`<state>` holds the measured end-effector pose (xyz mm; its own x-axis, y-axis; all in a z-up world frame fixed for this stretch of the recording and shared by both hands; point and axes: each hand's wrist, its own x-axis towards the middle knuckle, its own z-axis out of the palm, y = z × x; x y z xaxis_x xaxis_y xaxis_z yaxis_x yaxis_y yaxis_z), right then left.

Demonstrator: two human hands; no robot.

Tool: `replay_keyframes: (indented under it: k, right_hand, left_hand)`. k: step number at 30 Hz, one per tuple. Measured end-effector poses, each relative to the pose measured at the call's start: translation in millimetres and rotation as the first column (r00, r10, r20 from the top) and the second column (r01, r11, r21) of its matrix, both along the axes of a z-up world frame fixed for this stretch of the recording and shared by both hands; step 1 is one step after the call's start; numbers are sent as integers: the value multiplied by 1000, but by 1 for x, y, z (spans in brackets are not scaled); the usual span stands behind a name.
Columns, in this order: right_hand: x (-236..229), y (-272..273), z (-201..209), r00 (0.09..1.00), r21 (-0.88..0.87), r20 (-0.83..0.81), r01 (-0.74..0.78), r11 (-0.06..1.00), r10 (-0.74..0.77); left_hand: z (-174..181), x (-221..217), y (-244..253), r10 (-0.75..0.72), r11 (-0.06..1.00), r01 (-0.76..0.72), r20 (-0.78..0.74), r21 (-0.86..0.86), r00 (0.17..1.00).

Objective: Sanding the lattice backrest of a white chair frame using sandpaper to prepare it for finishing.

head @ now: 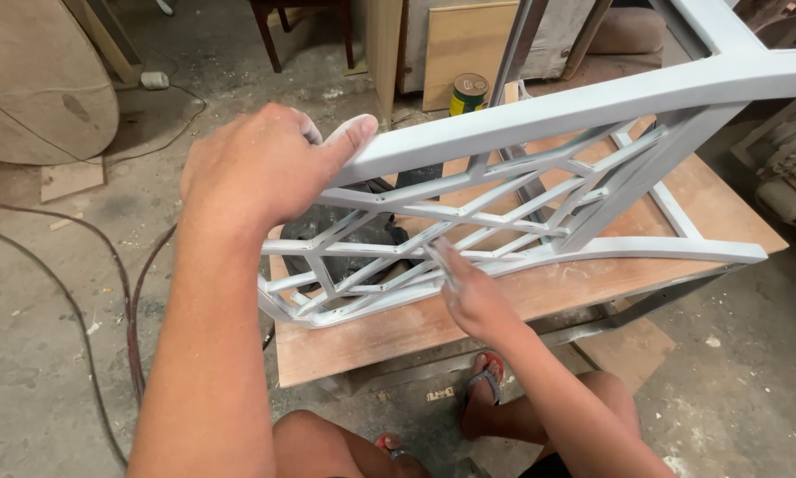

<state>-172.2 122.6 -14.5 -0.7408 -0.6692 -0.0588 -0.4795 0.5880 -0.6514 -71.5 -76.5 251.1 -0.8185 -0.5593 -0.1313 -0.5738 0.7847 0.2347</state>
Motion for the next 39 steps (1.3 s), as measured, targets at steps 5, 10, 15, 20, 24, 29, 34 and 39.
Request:
replay_keyframes:
  k: [5,10,15,20,24,29,34,39]
  right_hand:
    - [-25,-23,-41,992,-99,-117,-61,993,49]
    - [6,-25,-30,998,-178,-56,10,984,-20]
    - [35,-53,-24,977,-326,90,212,921,-193]
    - [33,-56,-39,960,-494,15,249,833,-278]
    - [73,-27,-19,989,-520,-100,41,853,-109]
    - [48,80,-107,909,-385,125,414,825,-398]
    - [51,183,-137,661,-362,423,750,554,-619]
    - [64,240,-145,462,-414,841,884,216,-282]
  left_hand:
    - [1,0,2,8,1000,-8,-4,2,1000]
    - [-1,-1,1,25,1000,-25,-17,1,1000]
    - [1,-2,3,43,999,-43,-7,6,999]
    - [-5,-3,-1,29,999,-30,-33,-26,999]
    - [-25,-8,-11,-5,989,-23,-189,-147,982]
    - [-109,4,-55,-568,566,-58,-440,-822,696]
    - [-136,33,-82,-685,530,-78,-481,-844,547]
    - [-182,45,-104,-73,931,362,-951,44,302]
